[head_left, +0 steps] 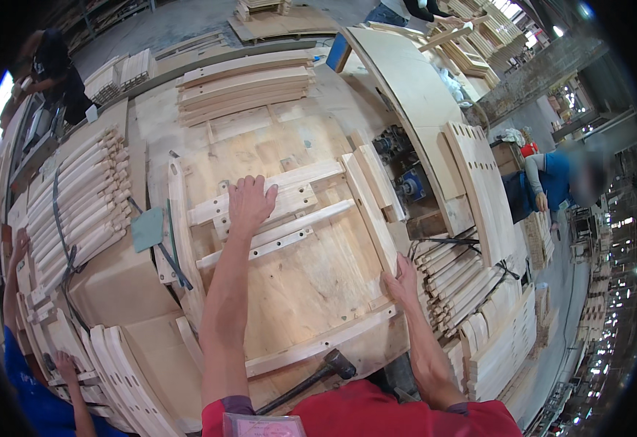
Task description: The person assembles wooden furniture frames on a workbench in a factory. They repeatedly pick up wooden slats and side panels, align them, and use a hammer to tap the joints together. The person then lifts the assembled frame and places it on a stack before repeating the process with new parts.
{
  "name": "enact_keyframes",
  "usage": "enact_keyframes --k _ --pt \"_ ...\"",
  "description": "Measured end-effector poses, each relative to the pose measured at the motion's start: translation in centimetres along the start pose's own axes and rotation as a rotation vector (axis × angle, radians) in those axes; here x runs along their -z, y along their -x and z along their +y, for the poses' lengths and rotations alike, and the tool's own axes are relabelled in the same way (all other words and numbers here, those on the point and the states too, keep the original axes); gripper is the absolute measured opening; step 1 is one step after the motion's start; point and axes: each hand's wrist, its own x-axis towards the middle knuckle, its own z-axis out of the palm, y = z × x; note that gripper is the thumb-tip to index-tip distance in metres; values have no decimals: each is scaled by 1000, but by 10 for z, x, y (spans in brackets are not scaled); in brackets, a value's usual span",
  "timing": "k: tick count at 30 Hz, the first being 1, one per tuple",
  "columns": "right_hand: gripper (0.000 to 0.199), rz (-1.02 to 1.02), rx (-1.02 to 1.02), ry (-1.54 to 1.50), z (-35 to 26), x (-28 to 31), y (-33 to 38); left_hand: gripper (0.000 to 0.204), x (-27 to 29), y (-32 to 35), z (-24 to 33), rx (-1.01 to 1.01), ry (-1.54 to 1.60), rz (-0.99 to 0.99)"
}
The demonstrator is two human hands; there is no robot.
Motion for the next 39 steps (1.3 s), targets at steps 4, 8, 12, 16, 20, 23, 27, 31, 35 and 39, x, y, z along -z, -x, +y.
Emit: enact_keyframes --k 4,8,12,16,20,23,27,31,35,39 --pt "60 20 1 68 4 1 2 44 0 -1 5 14 -5 -88" --pt "60 27 3 62 3 0 4 38 -6 2 1 -31 -37 51" --pt "60 24 -12 71 0 -8 8 37 -9 1 -2 -31 -51 39" --pt "58 77 44 76 1 -12 9 39 -12 -1 1 -42 -63 84" --pt "57 36 35 59 -8 -10 5 42 -36 8 45 -327 -17 470" --pt "62 9 -22 108 0 -4 12 42 -50 20 123 -449 44 99" --pt "69 33 9 81 0 -6 7 38 -71 18 136 -456 -18 -99" --pt "62 3 -27 102 2 -8 9 33 -80 21 130 -459 37 -83" --pt "64 99 42 129 26 -10 10 30 -82 18 134 -466 48 -106" --pt "67 -34 35 33 8 -16 9 28 -77 25 126 -453 -17 -127"
